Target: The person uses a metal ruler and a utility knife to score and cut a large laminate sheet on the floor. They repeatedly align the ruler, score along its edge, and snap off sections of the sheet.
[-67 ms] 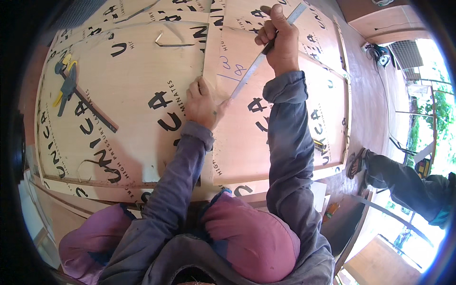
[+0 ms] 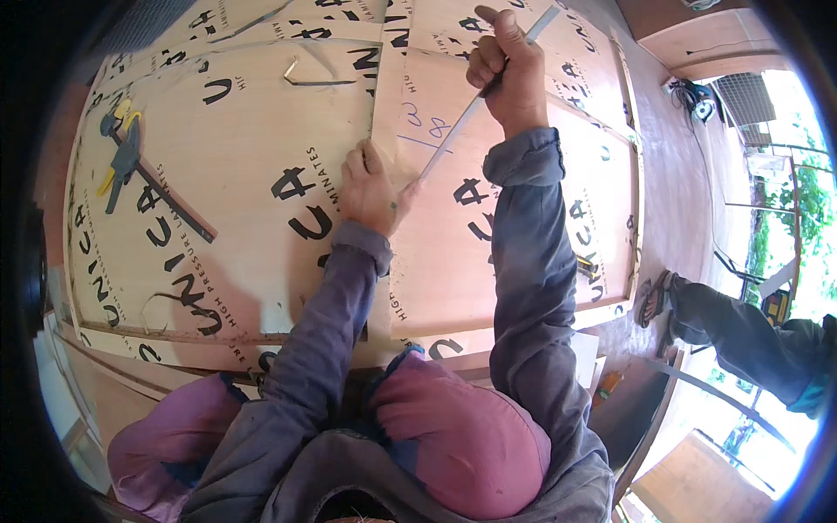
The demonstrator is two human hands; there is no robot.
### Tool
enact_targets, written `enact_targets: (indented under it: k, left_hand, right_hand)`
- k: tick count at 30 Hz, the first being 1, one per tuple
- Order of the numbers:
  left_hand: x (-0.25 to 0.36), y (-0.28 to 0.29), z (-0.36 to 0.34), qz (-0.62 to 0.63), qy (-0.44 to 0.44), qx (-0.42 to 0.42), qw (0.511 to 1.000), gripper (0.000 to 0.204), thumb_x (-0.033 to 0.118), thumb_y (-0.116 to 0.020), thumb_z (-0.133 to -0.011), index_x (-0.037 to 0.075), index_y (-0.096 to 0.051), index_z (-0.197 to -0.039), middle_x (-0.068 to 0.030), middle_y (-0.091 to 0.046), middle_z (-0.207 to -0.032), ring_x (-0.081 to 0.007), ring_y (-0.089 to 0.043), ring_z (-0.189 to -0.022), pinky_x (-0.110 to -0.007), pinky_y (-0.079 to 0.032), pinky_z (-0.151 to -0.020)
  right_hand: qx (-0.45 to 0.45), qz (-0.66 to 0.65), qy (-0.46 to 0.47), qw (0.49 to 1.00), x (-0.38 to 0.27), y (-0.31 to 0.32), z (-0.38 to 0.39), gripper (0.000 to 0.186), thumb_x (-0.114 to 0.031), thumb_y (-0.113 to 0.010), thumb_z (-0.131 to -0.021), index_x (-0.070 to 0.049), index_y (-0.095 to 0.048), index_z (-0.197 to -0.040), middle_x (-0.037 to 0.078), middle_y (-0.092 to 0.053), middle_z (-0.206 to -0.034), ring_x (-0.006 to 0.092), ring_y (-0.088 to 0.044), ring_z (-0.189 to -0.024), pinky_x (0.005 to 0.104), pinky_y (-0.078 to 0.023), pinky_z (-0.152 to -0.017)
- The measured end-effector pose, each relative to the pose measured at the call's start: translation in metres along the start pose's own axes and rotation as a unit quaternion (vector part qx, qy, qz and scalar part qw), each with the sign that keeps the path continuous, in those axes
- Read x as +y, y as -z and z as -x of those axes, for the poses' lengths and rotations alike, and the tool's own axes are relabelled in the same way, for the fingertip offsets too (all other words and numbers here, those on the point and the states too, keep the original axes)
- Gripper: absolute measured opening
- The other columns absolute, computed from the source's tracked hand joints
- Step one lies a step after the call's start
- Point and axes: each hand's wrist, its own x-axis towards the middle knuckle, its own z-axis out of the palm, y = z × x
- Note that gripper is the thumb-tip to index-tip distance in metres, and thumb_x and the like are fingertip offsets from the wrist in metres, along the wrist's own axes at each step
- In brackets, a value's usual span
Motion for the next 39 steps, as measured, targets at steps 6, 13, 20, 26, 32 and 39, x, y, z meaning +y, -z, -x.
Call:
enact_targets:
  k: [6,13,20,26,32,39]
  left_hand:
    - [0.003,-0.002,0.002,-0.06,0.003,0.005,0.998,0.099,0.047,-0.081,-0.075,-0.012,-0.035,-0.141,-0.0177,-0.046,-0.131,-0.029,-0.05,-0.119,-0.035,-0.056,-0.087]
    - [0.006,-0.004,-0.01,-0.046,0.013,-0.008,0.999,0.088,0.043,-0.074,-0.078,-0.012,-0.04,-0.138,-0.0212,-0.048,-0.128,-0.0349,-0.053,-0.11,-0.042,-0.052,-0.091]
    - [0.003,-0.015,-0.009,-0.083,0.011,0.047,0.995,0.082,0.034,-0.076,-0.078,-0.014,-0.041,-0.135,-0.0197,-0.049,-0.125,-0.0326,-0.053,-0.114,-0.039,-0.055,-0.085]
    - [0.005,-0.012,-0.021,-0.068,0.036,0.036,0.996,0.072,0.029,-0.075,-0.081,-0.012,-0.046,-0.133,-0.0192,-0.05,-0.123,-0.0351,-0.054,-0.112,-0.042,-0.052,-0.09]
    - [0.005,-0.013,-0.026,-0.103,0.037,0.037,0.993,0.058,0.033,-0.075,-0.083,-0.008,-0.054,-0.118,-0.0169,-0.053,-0.108,-0.032,-0.058,-0.1,-0.04,-0.053,-0.084]
    - [0.007,-0.01,-0.03,-0.07,0.048,0.027,0.996,0.049,0.03,-0.078,-0.081,-0.004,-0.053,-0.105,-0.0166,-0.053,-0.107,-0.0325,-0.057,-0.099,-0.041,-0.052,-0.084]
  right_hand:
    - [-0.027,0.0,0.099,0.995,0.0,-0.021,0.011,0.048,-0.031,-0.06,-0.099,-0.003,-0.051,-0.137,0.001,-0.04,-0.068,0.013,-0.041,-0.056,0.0278,-0.034,-0.049]
    - [0.249,0.16,0.226,0.928,0.02,-0.034,0.012,0.03,-0.013,-0.047,-0.095,-0.003,-0.058,-0.122,0.0,-0.039,-0.065,0.0086,-0.034,-0.051,0.0262,-0.025,-0.043]
    - [0.029,0.062,0.062,0.996,0.029,-0.054,-0.023,0.045,-0.022,-0.049,-0.101,-0.008,-0.044,-0.143,-0.003,-0.035,-0.061,0.0079,-0.032,-0.049,0.0251,-0.027,-0.042]
    - [0.031,0.071,0.052,0.996,0.046,-0.059,-0.062,0.052,-0.012,-0.043,-0.097,-0.005,-0.039,-0.148,-0.003,-0.041,-0.067,0.0069,-0.033,-0.049,0.0232,-0.026,-0.042]
    - [0.043,0.057,-0.016,0.997,0.066,-0.039,-0.102,0.054,-0.009,-0.042,-0.093,-0.001,-0.039,-0.147,-0.005,-0.03,-0.06,0.0082,-0.029,-0.044,0.0252,-0.023,-0.039]
    - [0.067,0.024,-0.087,0.994,0.089,-0.004,-0.129,0.03,-0.01,-0.039,-0.092,-0.006,-0.052,-0.119,-0.005,-0.03,-0.061,0.0086,-0.028,-0.046,0.0243,-0.021,-0.039]
